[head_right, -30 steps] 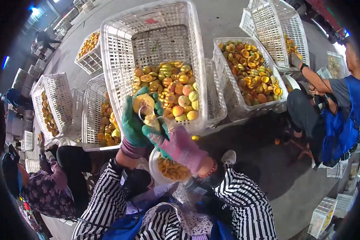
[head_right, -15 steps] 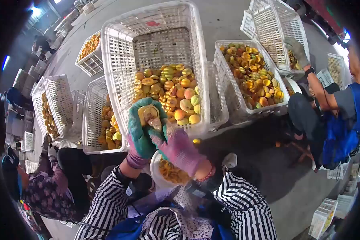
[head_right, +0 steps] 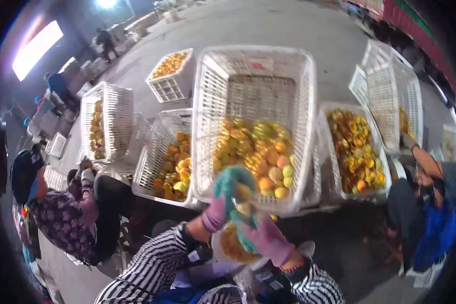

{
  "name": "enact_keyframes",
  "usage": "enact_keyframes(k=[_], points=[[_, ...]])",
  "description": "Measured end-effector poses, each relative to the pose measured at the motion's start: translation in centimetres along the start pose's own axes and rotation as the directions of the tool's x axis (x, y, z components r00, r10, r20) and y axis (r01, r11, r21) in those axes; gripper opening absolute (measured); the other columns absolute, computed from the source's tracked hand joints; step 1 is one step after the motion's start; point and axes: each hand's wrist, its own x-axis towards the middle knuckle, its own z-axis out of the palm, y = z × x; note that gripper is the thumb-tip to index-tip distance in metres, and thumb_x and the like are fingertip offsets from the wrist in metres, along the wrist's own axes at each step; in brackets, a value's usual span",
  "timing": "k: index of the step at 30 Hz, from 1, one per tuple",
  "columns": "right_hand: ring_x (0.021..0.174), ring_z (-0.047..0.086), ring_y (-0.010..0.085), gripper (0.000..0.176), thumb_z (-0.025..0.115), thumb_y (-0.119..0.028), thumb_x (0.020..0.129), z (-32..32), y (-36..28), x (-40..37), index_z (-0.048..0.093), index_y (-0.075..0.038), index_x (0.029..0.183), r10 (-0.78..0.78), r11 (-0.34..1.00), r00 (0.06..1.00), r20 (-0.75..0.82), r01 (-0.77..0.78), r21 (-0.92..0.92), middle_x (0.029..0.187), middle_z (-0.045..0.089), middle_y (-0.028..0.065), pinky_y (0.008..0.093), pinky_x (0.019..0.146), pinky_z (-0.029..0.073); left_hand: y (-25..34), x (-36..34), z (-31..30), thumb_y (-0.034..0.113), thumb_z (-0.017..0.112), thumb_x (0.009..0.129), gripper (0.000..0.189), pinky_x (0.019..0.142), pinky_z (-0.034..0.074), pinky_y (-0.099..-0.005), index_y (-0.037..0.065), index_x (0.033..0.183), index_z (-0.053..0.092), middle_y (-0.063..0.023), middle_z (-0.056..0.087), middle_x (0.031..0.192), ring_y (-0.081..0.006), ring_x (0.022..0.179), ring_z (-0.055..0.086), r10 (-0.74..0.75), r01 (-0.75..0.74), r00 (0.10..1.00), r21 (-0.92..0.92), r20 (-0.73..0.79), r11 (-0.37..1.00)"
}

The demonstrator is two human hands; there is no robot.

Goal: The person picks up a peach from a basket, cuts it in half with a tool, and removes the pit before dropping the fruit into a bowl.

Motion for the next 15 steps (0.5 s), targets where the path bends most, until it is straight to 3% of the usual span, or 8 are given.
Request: enact_keyframes(k=[1,2,4,5,10,12,13,15], points=[[0.076,0.055,0.0100,0.026,0.059,-0.017,0.088,-0.3,2.2,0.1,0.054,-0.006,0.111,-0.185,0.980,0.983,-0.016,0.183,-0.075,0.092,0.057,0.0043,0.0250,0.068,0.046,0.0,-0.5,0.1,0.038,0.038,0.097,0.044,0.066,0.043,-0.0269,0.000,0.085,0.059,-0.0057,0.057,0.080,-0.0126,0.072,0.053,-0.070,0.070,0.998,-0.034,0.002,0.997],[0.070,0.053,0.0084,0.025,0.057,-0.019,0.090,-0.8,4.9,1.2,0.053,-0.007,0.111,-0.075,0.995,0.997,0.005,0.075,0.073,0.090,0.057,0.0038,0.0241,0.059,0.045,-0.2,-0.7,0.2,0.039,0.039,0.096,0.045,0.067,0.044,-0.0269,0.001,0.085,0.059,-0.0062,0.057,0.082,-0.0130,0.073,0.054,-0.147,0.147,0.989,-0.075,0.011,0.986],[0.066,0.053,0.0091,0.025,0.055,-0.020,0.092,-0.3,2.7,0.0,0.051,-0.008,0.114,-0.042,0.912,0.995,0.089,0.002,0.410,0.085,0.056,0.0035,0.0237,0.052,0.043,-0.1,-0.5,0.5,0.041,0.040,0.096,0.047,0.069,0.044,-0.0272,0.000,0.086,0.059,-0.0067,0.058,0.086,-0.0143,0.075,0.055,-0.010,0.019,0.999,-0.184,0.050,0.983],[0.060,0.052,0.0126,0.030,0.050,-0.031,0.095,-0.2,1.7,-0.1,0.051,-0.008,0.114,-0.010,0.953,0.996,0.087,-0.017,0.301,0.081,0.056,0.0046,0.0274,0.048,0.041,0.9,-0.4,0.4,0.044,0.040,0.095,0.049,0.071,0.044,-0.0281,-0.001,0.087,0.058,-0.0073,0.058,0.087,-0.0156,0.076,0.055,-0.054,0.061,0.997,-0.156,0.052,0.986],[0.058,0.053,0.0206,0.049,0.034,-0.050,0.096,-1.7,3.9,0.3,0.051,-0.009,0.116,-0.081,0.963,0.992,0.096,0.053,0.264,0.075,0.056,0.0073,0.0315,0.050,0.043,0.9,-0.5,0.1,0.035,0.037,0.097,0.043,0.072,0.045,-0.0310,-0.002,0.090,0.058,-0.0097,0.058,0.086,-0.0178,0.078,0.056,0.008,-0.003,0.998,-0.077,0.067,0.997],[0.059,0.054,0.0194,0.042,0.042,-0.043,0.095,-1.5,3.6,0.3,0.051,-0.008,0.117,0.031,0.793,0.983,0.182,-0.135,0.594,0.077,0.057,0.0066,0.0295,0.051,0.044,0.8,-0.5,-0.3,0.030,0.037,0.098,0.040,0.072,0.047,-0.0325,-0.003,0.091,0.059,-0.0112,0.059,0.085,-0.0196,0.078,0.058,0.057,-0.055,0.996,-0.029,0.071,0.998],[0.058,0.054,0.0169,0.040,0.052,-0.040,0.092,-1.1,3.2,0.3,0.052,-0.007,0.116,-0.137,0.972,0.988,0.075,0.119,0.203,0.079,0.058,0.0055,0.0270,0.050,0.042,0.7,-0.5,-0.6,0.028,0.037,0.098,0.038,0.072,0.047,-0.0333,-0.003,0.090,0.058,-0.0123,0.058,0.086,-0.0217,0.079,0.058,0.186,-0.190,0.979,0.042,0.084,0.981],[0.059,0.055,0.0155,0.041,0.056,-0.038,0.090,-1.7,2.6,0.0,0.052,-0.006,0.116,-0.022,0.947,0.974,0.225,-0.052,0.317,0.081,0.059,0.0053,0.0260,0.050,0.042,0.9,-0.5,-1.1,0.022,0.038,0.096,0.032,0.073,0.047,-0.0358,-0.002,0.090,0.058,-0.0152,0.058,0.088,-0.0283,0.080,0.057,0.306,-0.326,0.937,0.104,0.167,0.940]])
